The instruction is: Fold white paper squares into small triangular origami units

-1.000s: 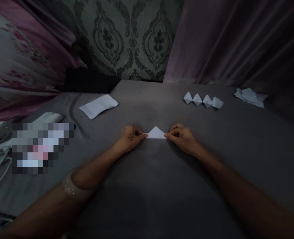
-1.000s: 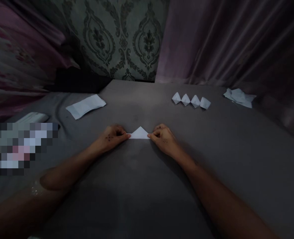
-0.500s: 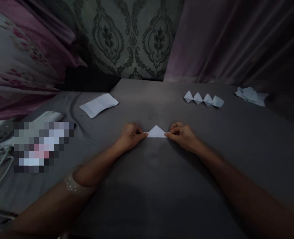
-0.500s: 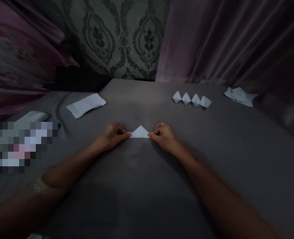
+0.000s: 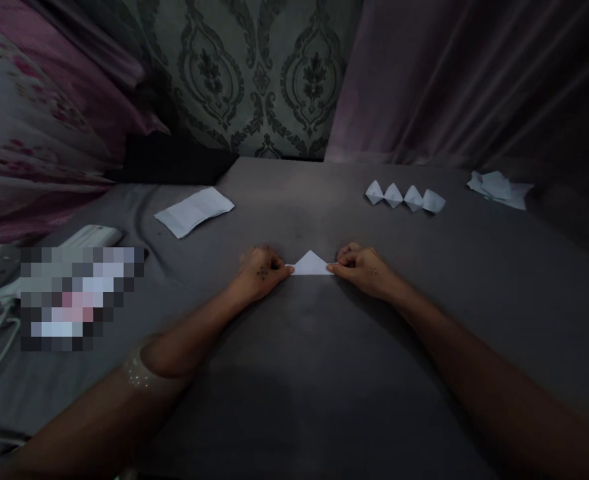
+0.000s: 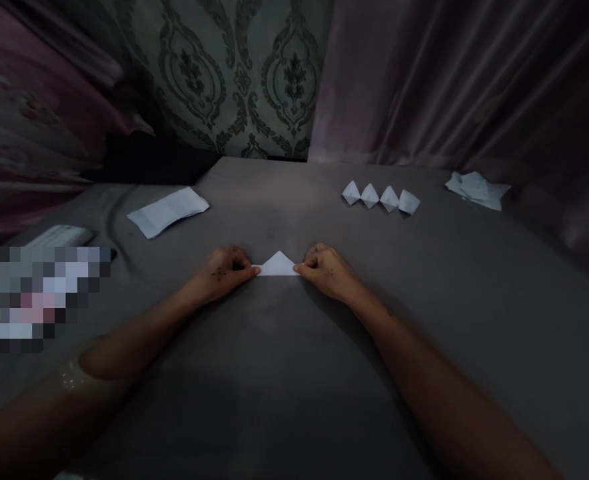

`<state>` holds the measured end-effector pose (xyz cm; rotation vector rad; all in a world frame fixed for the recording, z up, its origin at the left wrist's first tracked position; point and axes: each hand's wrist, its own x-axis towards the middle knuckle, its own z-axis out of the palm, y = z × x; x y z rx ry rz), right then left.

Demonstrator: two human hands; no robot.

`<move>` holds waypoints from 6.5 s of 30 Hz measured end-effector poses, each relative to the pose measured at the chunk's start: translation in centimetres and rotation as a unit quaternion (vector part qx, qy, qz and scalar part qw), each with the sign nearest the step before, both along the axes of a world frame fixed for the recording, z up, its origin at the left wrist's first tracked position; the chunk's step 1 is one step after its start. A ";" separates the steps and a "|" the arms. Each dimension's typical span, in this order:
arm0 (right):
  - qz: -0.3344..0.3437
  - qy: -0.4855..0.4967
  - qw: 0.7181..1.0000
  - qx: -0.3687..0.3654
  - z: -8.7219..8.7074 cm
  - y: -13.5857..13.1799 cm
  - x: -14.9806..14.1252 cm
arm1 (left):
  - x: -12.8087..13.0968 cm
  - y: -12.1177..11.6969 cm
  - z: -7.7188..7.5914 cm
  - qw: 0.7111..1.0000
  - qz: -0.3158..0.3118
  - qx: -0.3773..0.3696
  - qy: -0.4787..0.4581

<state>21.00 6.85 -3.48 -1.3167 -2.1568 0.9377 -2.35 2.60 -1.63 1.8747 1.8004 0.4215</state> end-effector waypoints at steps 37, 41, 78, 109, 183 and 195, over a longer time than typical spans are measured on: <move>0.099 -0.202 0.935 0.272 1.2 -7.0 -3.5 | 2.2 -2.4 -0.1 0.887 -0.293 0.229 0.274; 0.097 -0.217 0.928 0.286 1.1 -6.9 -3.3 | 2.9 -3.3 0.7 0.903 -0.261 0.174 0.294; -0.192 0.306 0.930 -0.062 0.2 -1.7 -1.1 | 1.1 -1.0 0.7 0.970 0.045 0.151 -0.184; -0.108 0.231 0.942 0.217 2.3 -6.0 -3.9 | 4.3 -3.4 0.9 0.812 0.078 0.071 -0.575; -0.074 0.199 0.961 0.179 4.0 -5.8 -4.9 | 3.9 -3.7 1.2 0.848 0.047 0.197 -0.490; -0.093 0.234 0.964 0.080 4.2 -6.2 -5.2 | 3.8 -3.7 1.5 0.835 0.082 0.141 -0.525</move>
